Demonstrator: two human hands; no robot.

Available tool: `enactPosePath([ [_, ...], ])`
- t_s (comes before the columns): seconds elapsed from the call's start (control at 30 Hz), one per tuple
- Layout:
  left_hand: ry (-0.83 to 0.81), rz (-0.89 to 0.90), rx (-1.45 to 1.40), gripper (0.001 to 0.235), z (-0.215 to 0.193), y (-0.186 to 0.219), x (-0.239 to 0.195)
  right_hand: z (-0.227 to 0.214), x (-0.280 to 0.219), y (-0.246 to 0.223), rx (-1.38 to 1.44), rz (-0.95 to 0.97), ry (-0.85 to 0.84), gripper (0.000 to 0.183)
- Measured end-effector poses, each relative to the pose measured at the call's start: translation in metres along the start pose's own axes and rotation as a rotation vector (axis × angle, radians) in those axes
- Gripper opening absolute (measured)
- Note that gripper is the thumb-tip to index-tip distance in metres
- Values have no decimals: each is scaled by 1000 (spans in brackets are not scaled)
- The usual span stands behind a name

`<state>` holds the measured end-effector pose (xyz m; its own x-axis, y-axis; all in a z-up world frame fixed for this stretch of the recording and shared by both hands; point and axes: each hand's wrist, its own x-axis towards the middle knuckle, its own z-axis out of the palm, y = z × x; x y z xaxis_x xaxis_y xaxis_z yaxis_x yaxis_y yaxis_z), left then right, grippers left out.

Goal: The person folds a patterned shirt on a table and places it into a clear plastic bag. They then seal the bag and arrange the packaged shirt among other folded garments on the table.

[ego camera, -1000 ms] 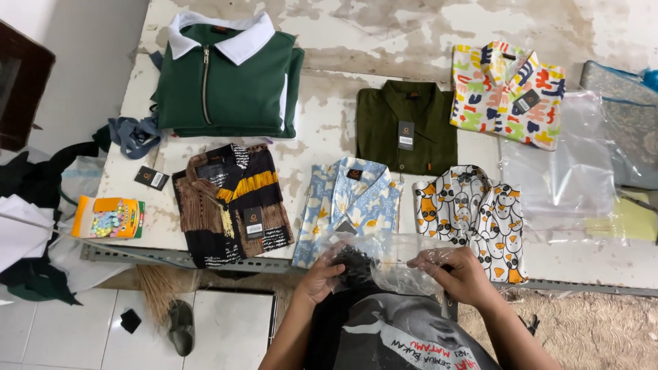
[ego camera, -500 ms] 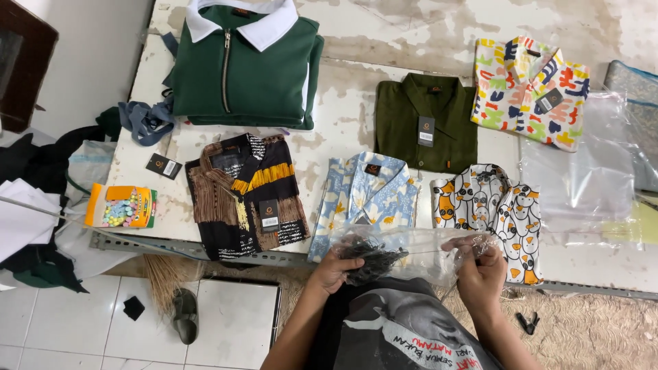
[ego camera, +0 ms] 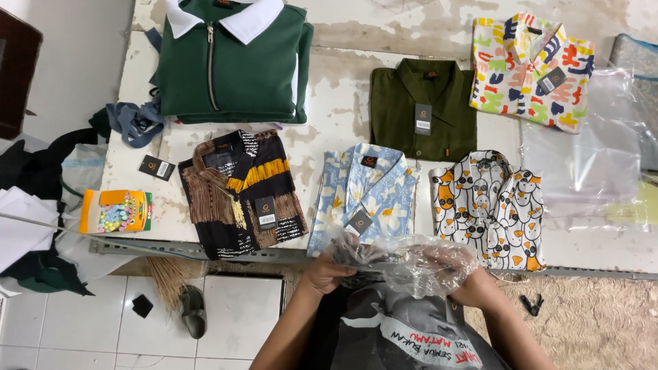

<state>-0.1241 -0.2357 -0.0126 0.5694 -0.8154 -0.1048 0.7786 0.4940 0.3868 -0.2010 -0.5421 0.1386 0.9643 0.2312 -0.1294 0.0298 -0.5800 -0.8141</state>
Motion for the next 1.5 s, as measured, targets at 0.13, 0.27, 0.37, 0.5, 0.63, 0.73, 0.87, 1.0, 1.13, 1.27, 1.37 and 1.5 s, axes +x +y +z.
enactPosePath([
  [0.13,-41,-42,150,52,50,17,15,-6,1,-4,198,44,41,39],
  [0.27,-27,72,120,59,66,6,28,-16,-10,-3,208,91,4,35],
  [0.37,-36,54,183,58,86,7,33,-24,-16,0,216,119,-29,33],
  [0.5,-7,36,304,62,103,3,46,-29,-26,-1,234,165,-74,33],
  [0.63,19,12,366,64,108,-3,56,-34,-29,-5,246,192,-94,34],
  [0.73,44,-3,410,61,113,-5,60,-39,-30,-7,254,209,-118,37],
  [0.87,77,-4,459,59,119,-13,65,-42,-35,-2,330,245,-115,41],
  [1.0,96,-14,480,61,124,-18,71,-48,-37,-3,384,223,-69,33],
  [1.13,116,-9,471,62,123,-26,71,-50,-47,21,396,208,-23,33],
  [1.27,151,17,421,52,113,-37,70,-53,-58,32,552,126,160,27],
  [1.37,199,26,373,49,97,-55,63,-60,-66,41,618,67,245,23],
  [1.5,220,44,336,44,102,-56,62,-72,-80,72,546,-54,252,12],
])
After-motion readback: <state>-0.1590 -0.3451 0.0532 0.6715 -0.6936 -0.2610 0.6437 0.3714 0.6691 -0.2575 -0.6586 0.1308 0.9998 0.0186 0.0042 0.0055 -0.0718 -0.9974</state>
